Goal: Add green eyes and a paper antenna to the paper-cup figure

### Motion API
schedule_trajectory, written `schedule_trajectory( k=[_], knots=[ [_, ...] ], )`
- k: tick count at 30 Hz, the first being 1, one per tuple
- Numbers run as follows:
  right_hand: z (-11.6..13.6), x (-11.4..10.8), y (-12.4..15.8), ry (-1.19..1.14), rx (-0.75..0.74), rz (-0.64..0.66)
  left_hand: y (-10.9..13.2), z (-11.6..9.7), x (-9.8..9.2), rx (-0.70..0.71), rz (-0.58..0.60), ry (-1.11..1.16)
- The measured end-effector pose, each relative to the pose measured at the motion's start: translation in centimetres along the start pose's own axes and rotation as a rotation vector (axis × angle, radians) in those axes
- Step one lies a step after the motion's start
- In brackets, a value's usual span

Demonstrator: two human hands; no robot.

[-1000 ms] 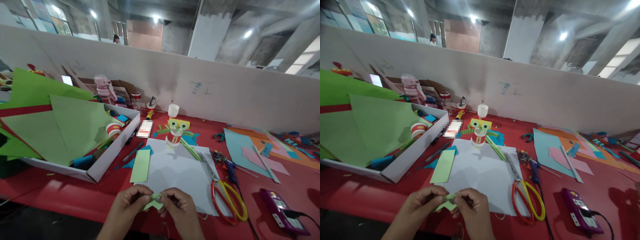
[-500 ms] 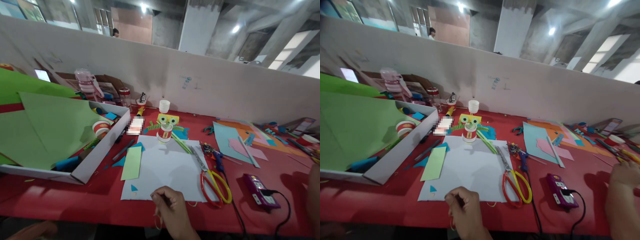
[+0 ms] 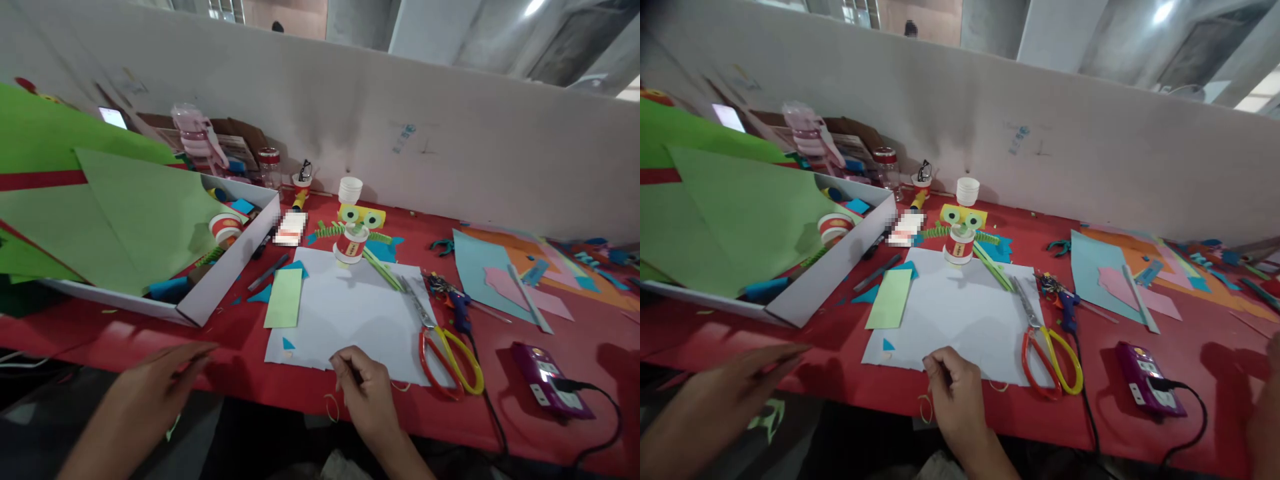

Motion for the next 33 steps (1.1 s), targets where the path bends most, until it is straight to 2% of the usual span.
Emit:
schedule_trajectory(
  k=[2,4,6,11,15,18,21,23,28,33],
  knots=[
    [0.0,-0.1,0.1,0.032,-0.028,0.002,-1.5,-1.8,2.7,0.043,0.027,-0.047],
    [-0.1,-0.3,0.2,0.057,-0.054,-0.004,-3.0,-3.3,4.7,0.098,-0.048,-0.148],
    [-0.2,-0.4,0.2,0.08,-0.075,-0.007,-4.3,-3.8,6.4,0.07,-0.08,-0.258],
    [0.1,-0.2,-0.3,0.125,-0.103,0.026,-6.4,-5.7,9.1,0.064,-0.018,-0.389],
    [0.7,0.0,-0.5,0.144,-0.131,0.036,-7.4,-6.8,11.0,0.049,0.111,-0.542],
    [0.6,-0.1,-0.5,0.141,-0.117,0.021,-7.8,-6.1,11.6,0.045,0.171,-0.483],
    [0.3,-0.4,-0.5,0.133,-0.105,0.021,-8.0,-4.7,11.3,0.042,0.184,-0.375],
    [0.1,-0.8,-0.6,0.137,-0.109,0.016,-8.0,-4.2,11.0,0.049,0.176,-0.398],
    [-0.1,-1.1,-0.7,0.129,-0.121,-0.004,-7.2,-4.4,10.6,0.081,0.191,-0.36],
    [0.2,-0.2,-0.2,0.108,-0.152,-0.003,-6.9,-4.0,10.3,0.001,0.211,-0.218]
  ],
)
Point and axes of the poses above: each hand's wrist, its own y-axis away from the middle knuckle, its own x-axis out of the palm, z = x × y, the point moved 6 cm from there along -y, towards the middle knuckle, and after that the axes turned 14 degrees about y, right-handed, at the moved point
